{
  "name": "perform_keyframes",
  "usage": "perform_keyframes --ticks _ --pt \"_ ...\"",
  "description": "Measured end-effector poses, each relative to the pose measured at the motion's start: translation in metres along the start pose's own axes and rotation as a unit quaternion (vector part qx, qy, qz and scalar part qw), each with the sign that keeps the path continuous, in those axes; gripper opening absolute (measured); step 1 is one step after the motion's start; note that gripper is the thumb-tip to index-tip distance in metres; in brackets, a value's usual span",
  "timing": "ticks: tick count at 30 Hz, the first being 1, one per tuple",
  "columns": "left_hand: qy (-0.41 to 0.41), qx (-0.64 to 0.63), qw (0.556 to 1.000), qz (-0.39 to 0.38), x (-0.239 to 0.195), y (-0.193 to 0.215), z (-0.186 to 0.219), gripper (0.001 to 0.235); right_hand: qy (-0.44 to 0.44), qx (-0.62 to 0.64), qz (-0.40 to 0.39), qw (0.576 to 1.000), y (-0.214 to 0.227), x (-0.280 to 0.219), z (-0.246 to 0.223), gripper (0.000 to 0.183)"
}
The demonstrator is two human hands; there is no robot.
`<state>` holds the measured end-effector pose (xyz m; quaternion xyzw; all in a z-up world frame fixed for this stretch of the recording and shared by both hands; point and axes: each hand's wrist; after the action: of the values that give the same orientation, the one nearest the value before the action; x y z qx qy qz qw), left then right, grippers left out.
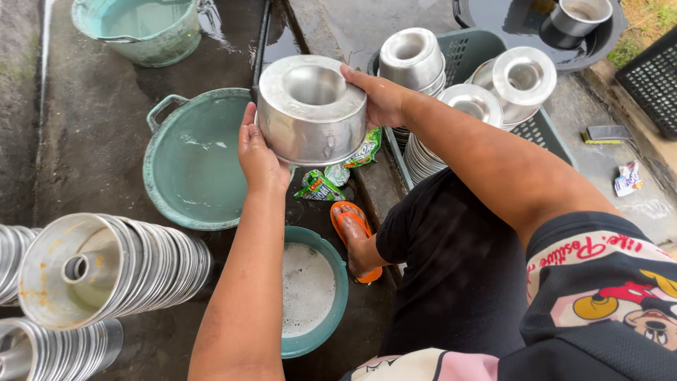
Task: The person scrubs the inside and outside of metal containers with a sponge, rinses them in a basin of water, and places them into a basket. The process is repeated for multiple containers.
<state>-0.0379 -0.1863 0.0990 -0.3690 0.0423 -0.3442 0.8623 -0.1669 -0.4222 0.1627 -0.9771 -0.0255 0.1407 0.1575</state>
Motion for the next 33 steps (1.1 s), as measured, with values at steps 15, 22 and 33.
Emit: perform_keyframes --ticks 15,22,33 --pt "0.228 0.298 0.926 -0.026 -0.024 0.038 0.051 0.048 0.266 0.001 0.347 0.899 0.192 -0.163 0.046 0.087" --pt "0.253 0.271 0.928 0.023 -0.050 0.068 0.054 0.044 0.208 0.169 0.464 0.845 0.254 -0.192 0.124 0.054" --pt "0.262 0.366 0.892 0.053 -0.094 0.105 0.101 0.041 0.178 -0.284 0.553 0.763 0.237 -0.154 0.075 0.055"
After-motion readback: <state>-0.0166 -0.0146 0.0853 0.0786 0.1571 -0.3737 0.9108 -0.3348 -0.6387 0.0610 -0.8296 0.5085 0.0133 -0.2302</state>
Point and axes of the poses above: each hand's wrist, its own x-axis towards the middle knuckle, its own y-axis out of the back of the hand, z = x × y, and after that the axes turned 13 degrees about -z, right-handed
